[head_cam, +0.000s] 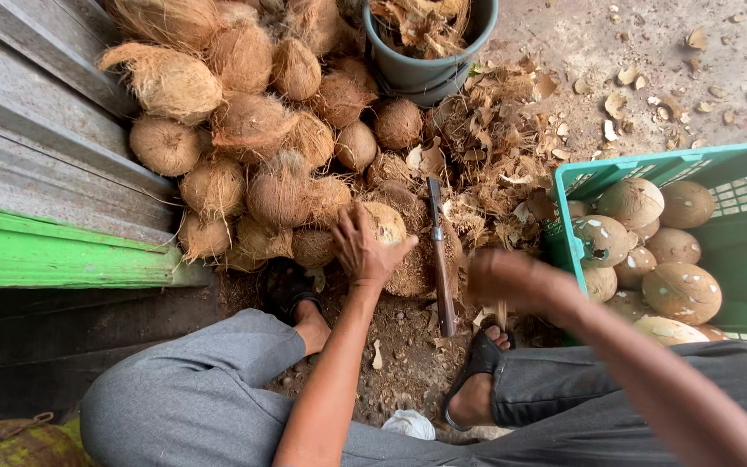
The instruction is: The person sits on the ground and uses a machete to trim the fibrous husk off coconuts one at a time, rotating each coconut to cut away the outer husk, then places the trimmed coconut into a green plastic crate beside them.
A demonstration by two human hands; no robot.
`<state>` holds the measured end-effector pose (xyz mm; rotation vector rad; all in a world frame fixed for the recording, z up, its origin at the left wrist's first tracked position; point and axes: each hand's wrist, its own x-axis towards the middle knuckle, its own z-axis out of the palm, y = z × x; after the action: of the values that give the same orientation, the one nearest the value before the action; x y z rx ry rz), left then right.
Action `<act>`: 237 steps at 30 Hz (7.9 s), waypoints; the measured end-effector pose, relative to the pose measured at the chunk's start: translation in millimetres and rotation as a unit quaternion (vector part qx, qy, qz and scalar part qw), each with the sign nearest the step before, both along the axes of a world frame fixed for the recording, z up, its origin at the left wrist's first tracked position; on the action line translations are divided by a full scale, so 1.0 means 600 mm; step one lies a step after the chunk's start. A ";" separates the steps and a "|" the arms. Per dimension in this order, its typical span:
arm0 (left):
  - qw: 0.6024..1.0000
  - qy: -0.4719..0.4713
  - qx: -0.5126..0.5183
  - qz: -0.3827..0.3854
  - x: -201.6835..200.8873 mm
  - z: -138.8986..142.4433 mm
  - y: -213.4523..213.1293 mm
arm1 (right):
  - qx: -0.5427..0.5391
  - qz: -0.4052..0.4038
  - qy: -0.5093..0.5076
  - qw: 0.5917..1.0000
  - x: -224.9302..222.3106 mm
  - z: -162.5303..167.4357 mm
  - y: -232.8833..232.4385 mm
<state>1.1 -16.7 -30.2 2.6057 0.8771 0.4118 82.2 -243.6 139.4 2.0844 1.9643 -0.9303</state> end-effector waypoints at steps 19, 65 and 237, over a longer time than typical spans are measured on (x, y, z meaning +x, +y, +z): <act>0.904 -0.106 -0.397 0.121 0.008 0.024 0.021 | 0.124 -0.709 0.251 0.647 -0.141 -0.287 0.021; 0.825 -0.186 -0.486 0.218 -0.008 0.000 0.060 | 0.229 -0.611 0.208 0.728 -0.190 -0.213 0.027; 0.927 -0.136 -0.300 0.178 -0.007 0.032 0.030 | 0.321 -0.576 0.178 0.730 -0.171 -0.315 0.037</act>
<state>-3.2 1.3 -11.2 1.7861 1.1602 0.4919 -20.4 -221.1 -49.3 3.9361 0.8744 -0.8243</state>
